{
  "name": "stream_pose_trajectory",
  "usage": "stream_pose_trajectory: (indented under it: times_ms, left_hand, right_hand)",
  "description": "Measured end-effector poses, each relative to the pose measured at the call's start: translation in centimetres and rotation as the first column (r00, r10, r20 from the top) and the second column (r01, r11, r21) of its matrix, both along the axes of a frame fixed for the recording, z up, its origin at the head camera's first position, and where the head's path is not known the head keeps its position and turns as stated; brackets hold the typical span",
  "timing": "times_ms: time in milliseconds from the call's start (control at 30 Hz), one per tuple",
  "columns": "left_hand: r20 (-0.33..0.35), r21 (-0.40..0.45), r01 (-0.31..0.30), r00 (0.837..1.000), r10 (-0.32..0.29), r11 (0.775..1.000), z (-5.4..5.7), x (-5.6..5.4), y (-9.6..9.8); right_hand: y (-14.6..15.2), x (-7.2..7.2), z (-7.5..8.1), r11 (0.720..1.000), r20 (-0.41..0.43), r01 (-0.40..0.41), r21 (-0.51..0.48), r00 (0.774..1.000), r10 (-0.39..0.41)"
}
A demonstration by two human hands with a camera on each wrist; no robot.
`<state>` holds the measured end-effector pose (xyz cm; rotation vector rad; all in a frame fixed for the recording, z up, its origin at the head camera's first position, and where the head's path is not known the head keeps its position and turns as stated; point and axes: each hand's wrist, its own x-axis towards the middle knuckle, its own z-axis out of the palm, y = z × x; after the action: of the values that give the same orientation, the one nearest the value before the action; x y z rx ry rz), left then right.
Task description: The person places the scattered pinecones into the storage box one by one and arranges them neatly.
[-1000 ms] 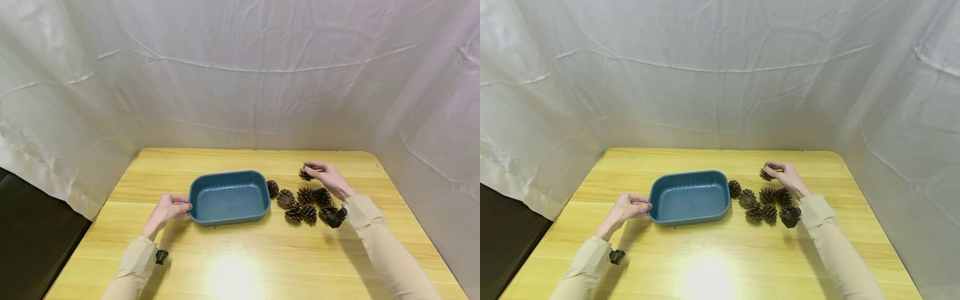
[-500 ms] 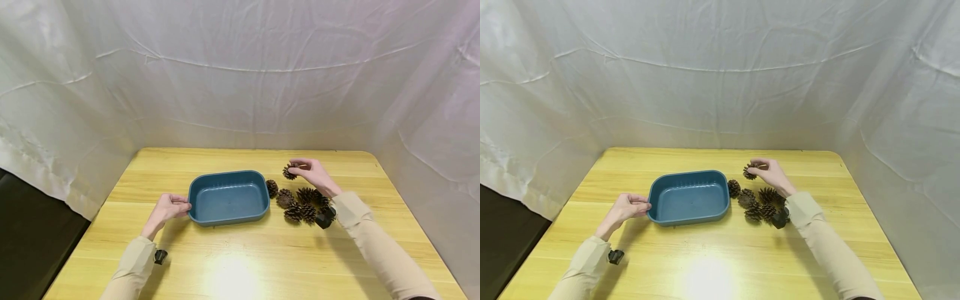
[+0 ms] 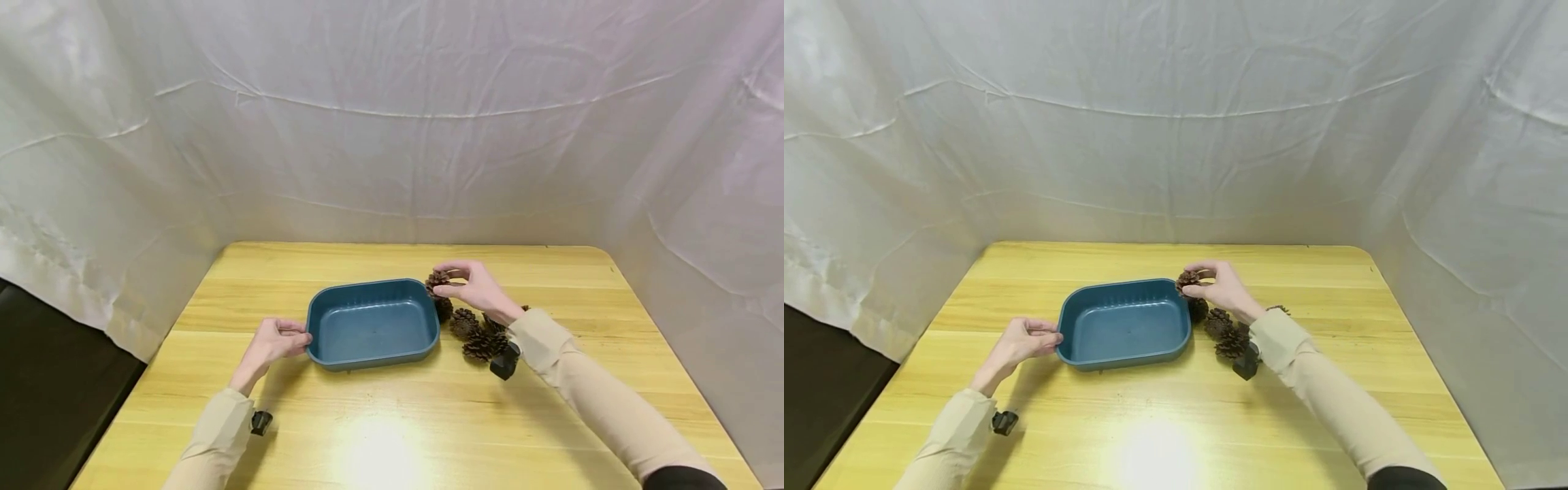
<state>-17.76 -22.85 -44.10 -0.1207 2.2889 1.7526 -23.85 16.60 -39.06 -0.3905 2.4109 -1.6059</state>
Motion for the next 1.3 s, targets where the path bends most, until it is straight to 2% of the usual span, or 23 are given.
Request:
stream_pose_trajectory:
  times_ms: [167, 433, 967, 1133, 1300]
  left_hand:
    - [0.001, -0.008, 0.008, 1.000, -0.008, 1.000, 0.0, 0.1, 0.1]
    - [0.020, -0.015, 0.019, 1.000, -0.018, 1.000, -0.1, 0.0, 0.2]
    - [0.017, 0.024, 0.030, 0.999, -0.031, 0.999, 0.0, -0.2, 0.3]
    - [0.018, 0.019, 0.036, 0.999, -0.036, 0.999, 0.1, -0.3, 0.2]
    - [0.015, 0.011, 0.043, 0.999, -0.043, 0.999, 0.2, -0.3, 0.2]
  right_hand:
    - [-2.0, 0.1, 0.6, 0.999, 0.035, -0.027, -0.025, 0.999, 0.028]
    - [-4.8, -0.3, 0.8, 0.999, 0.007, -0.031, 0.024, 1.000, 0.030]
    - [-8.5, -1.8, -0.2, 0.999, 0.105, -0.026, -0.043, 0.994, 0.030]
    - [-9.5, -2.2, -0.6, 0.997, 0.107, -0.032, -0.074, 0.993, 0.040]
    - [-10.7, -2.3, -0.9, 0.998, 0.093, -0.026, -0.050, 0.995, 0.030]
